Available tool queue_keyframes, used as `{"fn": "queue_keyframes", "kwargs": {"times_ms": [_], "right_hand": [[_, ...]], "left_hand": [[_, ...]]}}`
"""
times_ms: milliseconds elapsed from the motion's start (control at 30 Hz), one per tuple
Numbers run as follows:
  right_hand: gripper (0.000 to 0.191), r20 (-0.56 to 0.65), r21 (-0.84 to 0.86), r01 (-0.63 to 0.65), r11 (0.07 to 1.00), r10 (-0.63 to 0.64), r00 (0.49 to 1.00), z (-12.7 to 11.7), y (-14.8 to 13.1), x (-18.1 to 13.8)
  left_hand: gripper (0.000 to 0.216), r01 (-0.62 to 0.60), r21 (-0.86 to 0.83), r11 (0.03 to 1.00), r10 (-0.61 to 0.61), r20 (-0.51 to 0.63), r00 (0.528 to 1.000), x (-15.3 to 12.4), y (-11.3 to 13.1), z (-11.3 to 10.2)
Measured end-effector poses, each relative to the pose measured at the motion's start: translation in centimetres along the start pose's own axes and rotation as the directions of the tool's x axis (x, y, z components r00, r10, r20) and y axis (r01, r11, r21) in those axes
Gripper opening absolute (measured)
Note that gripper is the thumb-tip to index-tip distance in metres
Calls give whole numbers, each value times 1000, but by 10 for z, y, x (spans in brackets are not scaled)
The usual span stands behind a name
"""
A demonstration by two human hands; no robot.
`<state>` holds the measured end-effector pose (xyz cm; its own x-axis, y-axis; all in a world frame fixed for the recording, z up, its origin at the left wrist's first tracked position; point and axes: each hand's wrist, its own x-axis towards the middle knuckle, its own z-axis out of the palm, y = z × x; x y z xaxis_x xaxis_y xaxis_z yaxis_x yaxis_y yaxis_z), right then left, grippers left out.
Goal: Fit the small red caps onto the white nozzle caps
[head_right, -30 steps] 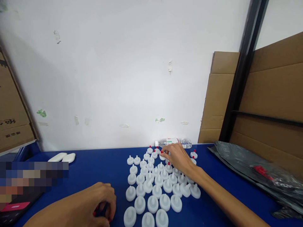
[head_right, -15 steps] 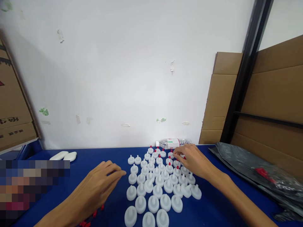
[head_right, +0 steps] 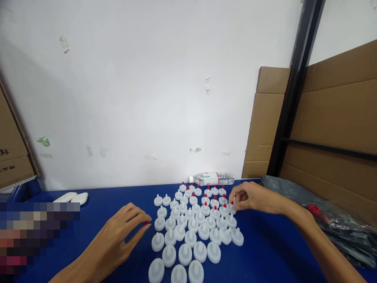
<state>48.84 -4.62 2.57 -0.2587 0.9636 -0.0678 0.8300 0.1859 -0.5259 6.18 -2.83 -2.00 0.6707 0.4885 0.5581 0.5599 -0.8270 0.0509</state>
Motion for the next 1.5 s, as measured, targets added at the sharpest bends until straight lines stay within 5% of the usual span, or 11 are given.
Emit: {"fn": "queue_keyframes", "kwargs": {"times_ms": [233,467,567,667,800,900,1300,1500], "right_hand": [[25,100,28,-2,1000,-1,995,17,-11,5],[38,-268,-1,129,992,-124,955,5,-49,-5],[32,-386,52,235,971,-197,901,33,-83,-4],[13,-329,-41,374,927,-366,871,77,-115,-4],[13,-370,-134,526,840,-535,760,117,-138,-5],[14,-425,-160,547,822,-557,713,129,-140,-5],[41,-425,-183,572,800,-589,687,150,-134,-3],[41,-492,-344,593,728,-677,547,144,-137,-6]], "left_hand": [[19,-1,-26,1000,0,-66,998,1,-1,1],[19,-23,-33,999,17,-170,985,-1,6,5],[17,-52,-61,997,37,-221,974,-1,12,5],[15,-80,-119,990,45,-268,962,0,21,4],[11,-138,-228,964,72,-274,959,2,31,1],[8,-159,-260,952,86,-271,959,3,36,0],[9,-208,-130,970,170,-255,952,-3,40,9],[11,-196,-40,980,180,-255,950,4,35,-4]]}}
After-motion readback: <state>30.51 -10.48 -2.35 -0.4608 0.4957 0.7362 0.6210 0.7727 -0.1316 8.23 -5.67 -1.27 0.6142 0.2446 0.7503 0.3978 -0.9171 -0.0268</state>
